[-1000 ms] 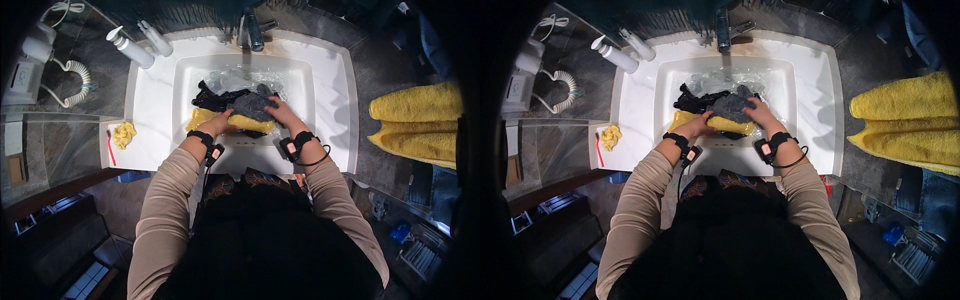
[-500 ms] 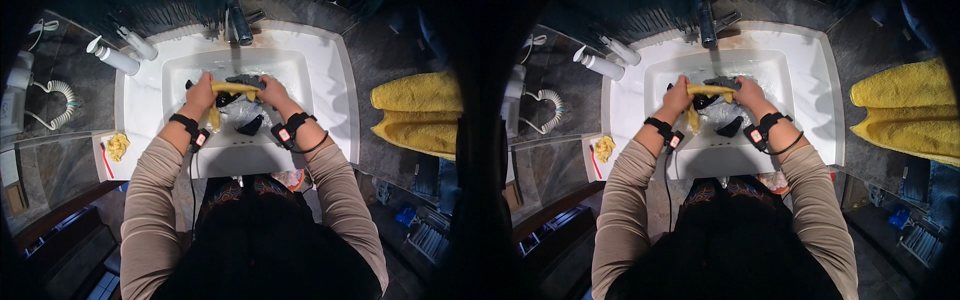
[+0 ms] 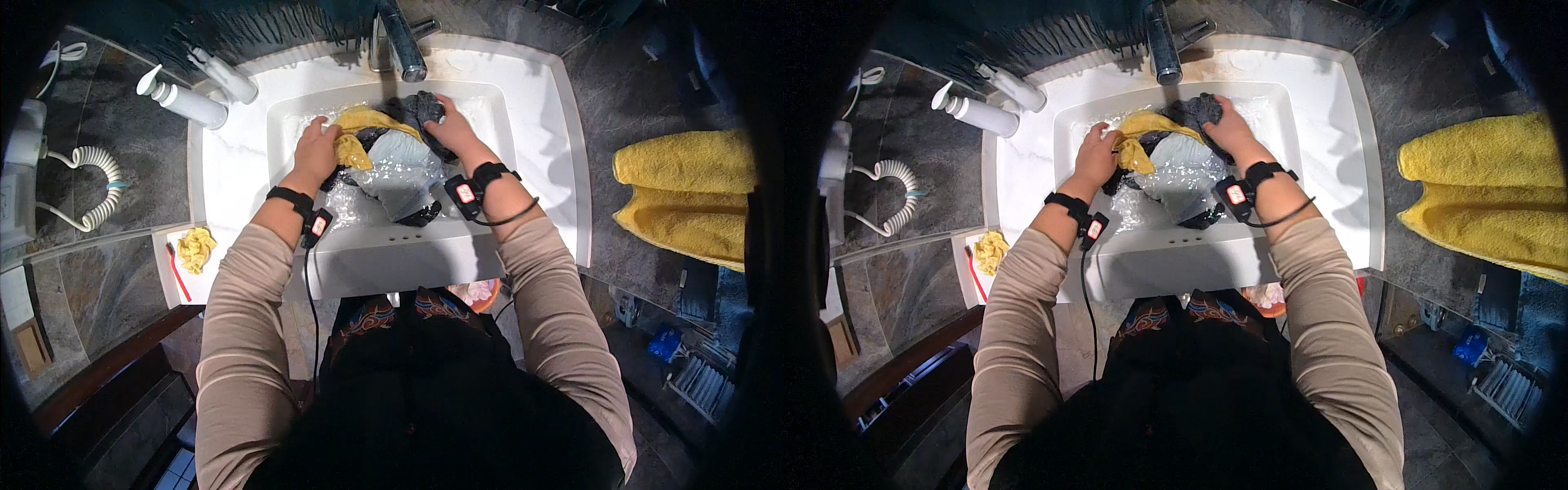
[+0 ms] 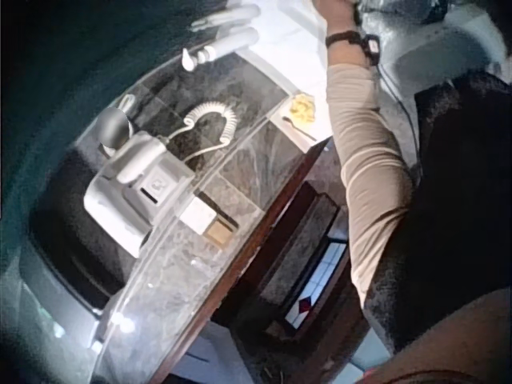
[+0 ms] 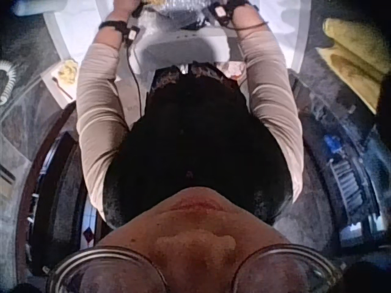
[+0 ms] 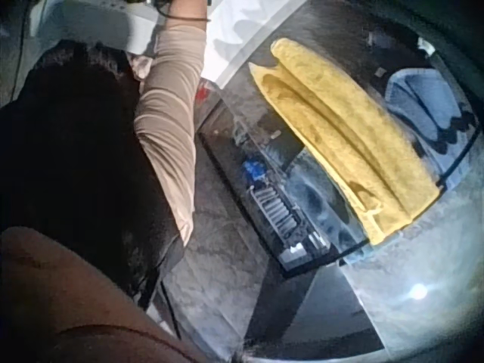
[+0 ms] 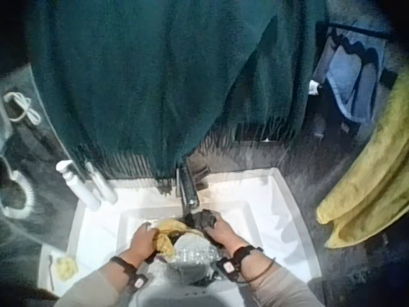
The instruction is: The person washes several small garments by hand in a bathroom sink. They place items into the sink, wet them under running water, apply soap from a dispenser, scrub and rinse each piece, then wring out excess water. The person also wipes the sink basin and countertop with a cloth during the process.
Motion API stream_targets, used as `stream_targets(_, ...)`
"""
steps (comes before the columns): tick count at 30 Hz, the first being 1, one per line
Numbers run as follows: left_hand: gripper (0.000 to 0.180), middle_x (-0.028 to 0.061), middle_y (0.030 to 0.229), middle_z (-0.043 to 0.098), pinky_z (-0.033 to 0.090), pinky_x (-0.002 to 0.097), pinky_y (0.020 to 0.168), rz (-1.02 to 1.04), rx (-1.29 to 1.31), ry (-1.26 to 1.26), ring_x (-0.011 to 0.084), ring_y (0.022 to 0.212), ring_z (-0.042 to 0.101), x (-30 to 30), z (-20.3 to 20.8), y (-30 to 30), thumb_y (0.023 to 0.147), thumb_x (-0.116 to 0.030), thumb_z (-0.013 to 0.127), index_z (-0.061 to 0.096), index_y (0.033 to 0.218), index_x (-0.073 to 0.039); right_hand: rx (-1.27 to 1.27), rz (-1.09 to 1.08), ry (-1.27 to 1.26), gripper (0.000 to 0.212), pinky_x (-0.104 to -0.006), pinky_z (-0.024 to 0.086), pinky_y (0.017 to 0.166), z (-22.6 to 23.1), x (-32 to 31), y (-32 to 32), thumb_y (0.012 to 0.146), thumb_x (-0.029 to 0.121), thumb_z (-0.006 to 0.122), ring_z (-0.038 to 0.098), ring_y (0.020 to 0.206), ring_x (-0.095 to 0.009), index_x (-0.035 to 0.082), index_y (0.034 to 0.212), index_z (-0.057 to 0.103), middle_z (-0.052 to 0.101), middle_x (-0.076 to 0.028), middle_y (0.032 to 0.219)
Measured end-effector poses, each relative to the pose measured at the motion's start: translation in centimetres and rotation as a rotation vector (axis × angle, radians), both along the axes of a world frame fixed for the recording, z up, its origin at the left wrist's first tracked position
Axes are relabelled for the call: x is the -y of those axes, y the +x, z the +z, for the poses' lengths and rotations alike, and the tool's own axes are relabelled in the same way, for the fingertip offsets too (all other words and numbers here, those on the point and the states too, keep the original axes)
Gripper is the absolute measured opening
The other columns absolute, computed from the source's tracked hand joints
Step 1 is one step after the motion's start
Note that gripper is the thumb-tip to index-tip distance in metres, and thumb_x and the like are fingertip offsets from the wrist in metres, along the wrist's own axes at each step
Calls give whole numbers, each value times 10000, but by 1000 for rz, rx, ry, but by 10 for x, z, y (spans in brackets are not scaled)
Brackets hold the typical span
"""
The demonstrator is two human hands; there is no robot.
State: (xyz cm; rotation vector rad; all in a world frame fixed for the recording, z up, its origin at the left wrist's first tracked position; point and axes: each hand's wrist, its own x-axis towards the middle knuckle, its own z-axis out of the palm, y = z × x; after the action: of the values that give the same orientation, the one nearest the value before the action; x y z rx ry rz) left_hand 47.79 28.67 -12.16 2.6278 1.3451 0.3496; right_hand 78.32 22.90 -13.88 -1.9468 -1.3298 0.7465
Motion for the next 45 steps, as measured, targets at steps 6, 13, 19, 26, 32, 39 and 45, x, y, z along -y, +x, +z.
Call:
stream_targets(6,451,162,1127,552,467,372,893,-646,54,-496,329,1050,556,38,-53,22,744,-60,620,551,1183,-137,65,291,-330,304,-402,508,744,-7,72,-11,771,214,663,638,854,-340,71,1038,634,651,-171,874)
stream_targets(13,247,141,925,645,534,400,717,-493,-223,-395,332,914,643,53,-76,42,782,-80,567,623,1021,-106,388,493,-327,321,-424,510,801,-33,102,-64,690,252,717,637,909,-327,138,988,674,660,-150,897)
stream_targets(19,223,185,1031,627,463,404,861,-243,122,-612,357,998,586,2,-3,42,833,-114,529,599,1037,-56,49,250,-291,288,-394,504,771,35,58,-18,733,194,657,636,851,-340,105,1008,665,668,-167,913)
stream_targets(26,261,172,1045,575,472,376,857,14,419,-407,305,952,592,-12,11,57,835,-71,598,564,1084,-3,31,-24,81,250,-371,487,804,57,18,-4,785,208,631,631,892,-320,49,978,647,648,-209,875)
stream_targets(32,225,138,1018,634,483,327,847,-8,265,-612,241,941,615,26,-25,20,834,-66,619,599,1053,-17,-33,512,-461,264,-372,504,673,5,90,-47,749,227,675,638,724,-271,76,964,661,666,-130,791)
stream_targets(39,230,153,1009,666,486,364,837,-29,33,-806,315,971,623,52,-47,-23,858,-93,533,649,1053,-56,160,611,-568,372,-416,509,747,-25,98,-75,752,299,645,635,897,-341,46,1025,656,659,-209,925)
stream_targets(45,486,133,1240,536,423,351,972,-217,235,-796,278,1114,534,55,-40,-24,786,-28,651,540,1252,-112,-195,336,-457,368,-350,492,685,51,72,-66,795,330,655,642,722,-264,-15,923,663,671,-168,837)
